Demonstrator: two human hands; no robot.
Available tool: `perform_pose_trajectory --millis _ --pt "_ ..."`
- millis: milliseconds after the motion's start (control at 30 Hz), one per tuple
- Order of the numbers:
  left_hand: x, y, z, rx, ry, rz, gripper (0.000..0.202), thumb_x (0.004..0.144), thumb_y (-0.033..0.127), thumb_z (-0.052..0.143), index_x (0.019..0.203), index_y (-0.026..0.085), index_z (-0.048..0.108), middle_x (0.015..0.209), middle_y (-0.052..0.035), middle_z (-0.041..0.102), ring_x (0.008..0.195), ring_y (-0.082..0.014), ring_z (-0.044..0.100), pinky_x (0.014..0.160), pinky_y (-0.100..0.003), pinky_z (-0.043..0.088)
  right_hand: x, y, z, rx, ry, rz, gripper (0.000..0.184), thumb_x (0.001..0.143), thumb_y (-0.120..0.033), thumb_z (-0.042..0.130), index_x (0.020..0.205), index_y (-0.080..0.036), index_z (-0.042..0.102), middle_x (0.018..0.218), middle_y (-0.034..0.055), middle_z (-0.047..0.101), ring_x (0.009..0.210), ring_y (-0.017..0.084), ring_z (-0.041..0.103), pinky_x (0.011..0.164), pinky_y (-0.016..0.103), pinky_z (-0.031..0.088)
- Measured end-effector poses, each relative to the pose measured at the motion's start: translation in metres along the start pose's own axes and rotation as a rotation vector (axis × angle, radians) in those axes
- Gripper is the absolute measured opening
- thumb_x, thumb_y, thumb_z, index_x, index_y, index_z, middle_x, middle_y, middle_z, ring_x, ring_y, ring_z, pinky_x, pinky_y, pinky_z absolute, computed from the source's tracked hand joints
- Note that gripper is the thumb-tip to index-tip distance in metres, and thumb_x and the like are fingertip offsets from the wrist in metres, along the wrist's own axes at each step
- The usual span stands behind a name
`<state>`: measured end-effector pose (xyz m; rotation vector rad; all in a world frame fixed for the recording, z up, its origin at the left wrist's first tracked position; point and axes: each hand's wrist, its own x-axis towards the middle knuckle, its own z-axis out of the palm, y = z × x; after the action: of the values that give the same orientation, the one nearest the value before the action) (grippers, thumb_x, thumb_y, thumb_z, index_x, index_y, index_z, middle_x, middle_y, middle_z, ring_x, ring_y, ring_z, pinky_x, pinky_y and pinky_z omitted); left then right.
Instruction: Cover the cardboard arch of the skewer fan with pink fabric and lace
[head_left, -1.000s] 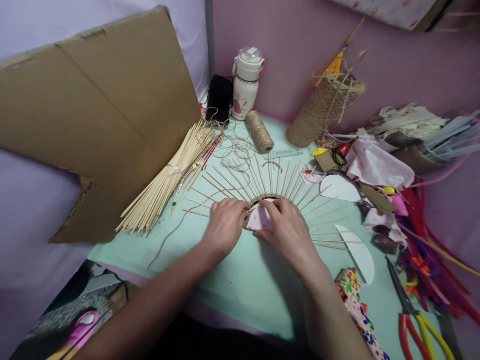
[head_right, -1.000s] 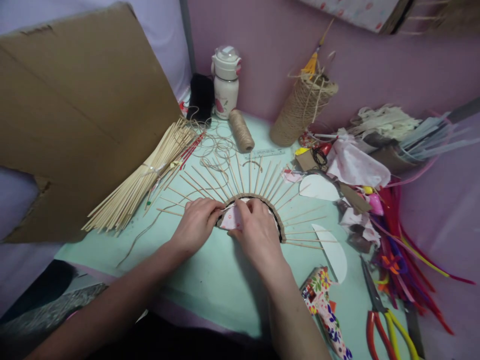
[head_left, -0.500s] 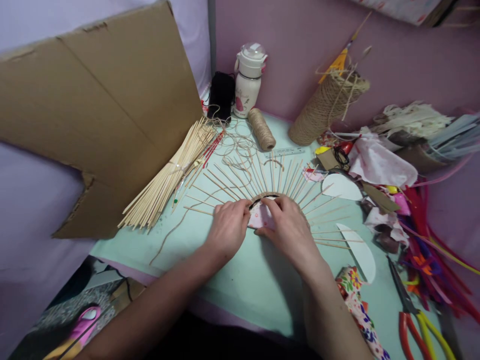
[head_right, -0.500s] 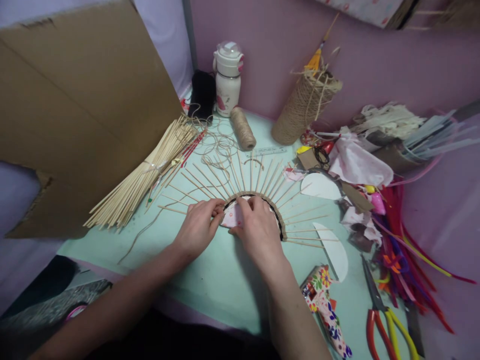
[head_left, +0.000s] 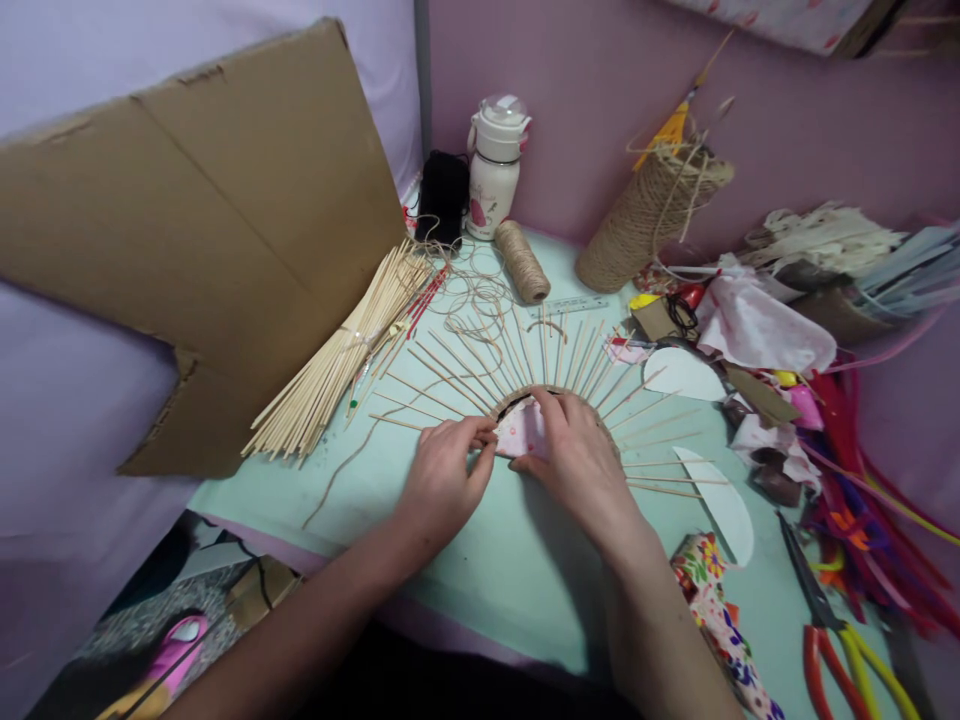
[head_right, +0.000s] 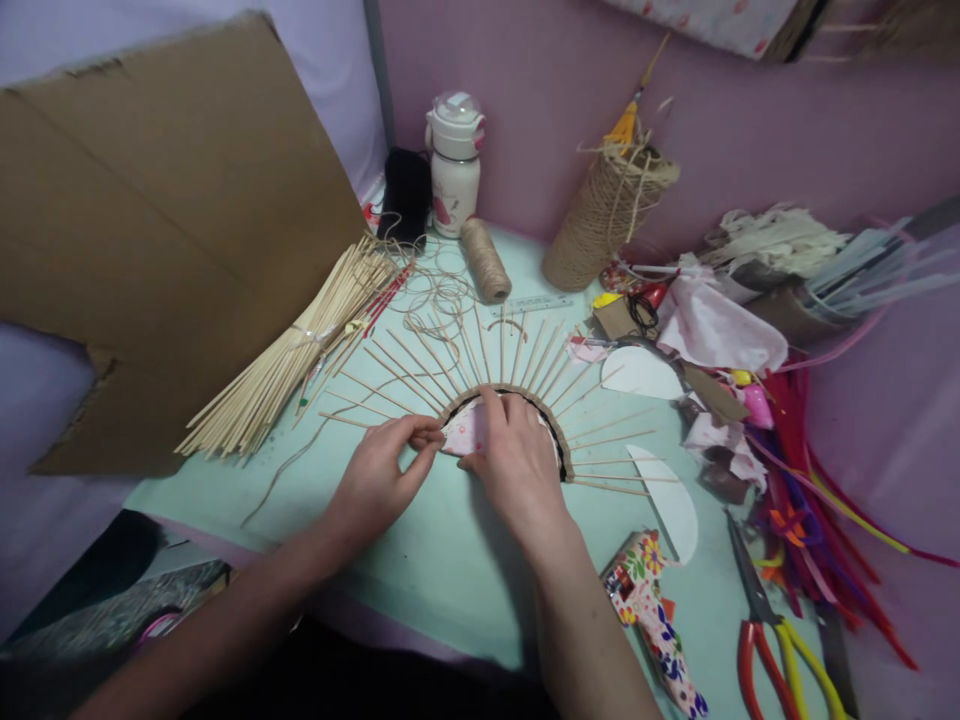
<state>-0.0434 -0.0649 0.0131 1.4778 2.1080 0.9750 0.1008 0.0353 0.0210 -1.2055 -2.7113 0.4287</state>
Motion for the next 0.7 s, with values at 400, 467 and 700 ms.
perform_pose_trajectory --millis 400,467,700 --pt "0.041 0.011 0.025 -0.108 -0.157 0.066 0.041 0.086 0.004 0.044 0.124 0.018 0.054 0.119 -0.0068 0.067 0.107 -0.0185 0.062 0.097 -0.035 0.049 -0.032 0.030 0.012 0.267 0.231 -0.048 0.075 0.080 -0.028 0.068 0.145 -0.020 0.031 0.132 0.0160 0.054 0.121 0.032 0.052 0.099 0.053 0.045" --pt "0.039 0.010 0.028 -0.095 -0.153 0.050 0.043 0.086 0.004 0.043 0.126 0.018 0.052 0.120 -0.0074 0.066 0.106 -0.0183 0.063 0.097 -0.035 0.050 -0.032 0.033 0.017 0.287 0.246 -0.047 0.074 0.080 -0.031 0.068 0.144 -0.020 0.032 0.133 0.0165 0.054 0.121 0.033 0.052 0.100 0.053 0.045" --pt "0.038 0.008 0.020 -0.126 -0.081 0.000 0.036 0.088 0.007 0.042 0.121 0.017 0.053 0.114 -0.0084 0.068 0.105 -0.0185 0.064 0.096 -0.037 0.052 -0.032 0.034 0.018 0.333 0.287 -0.014 0.067 0.085 -0.035 0.063 0.143 -0.019 0.035 0.133 0.0166 0.055 0.123 0.032 0.051 0.099 0.052 0.045"
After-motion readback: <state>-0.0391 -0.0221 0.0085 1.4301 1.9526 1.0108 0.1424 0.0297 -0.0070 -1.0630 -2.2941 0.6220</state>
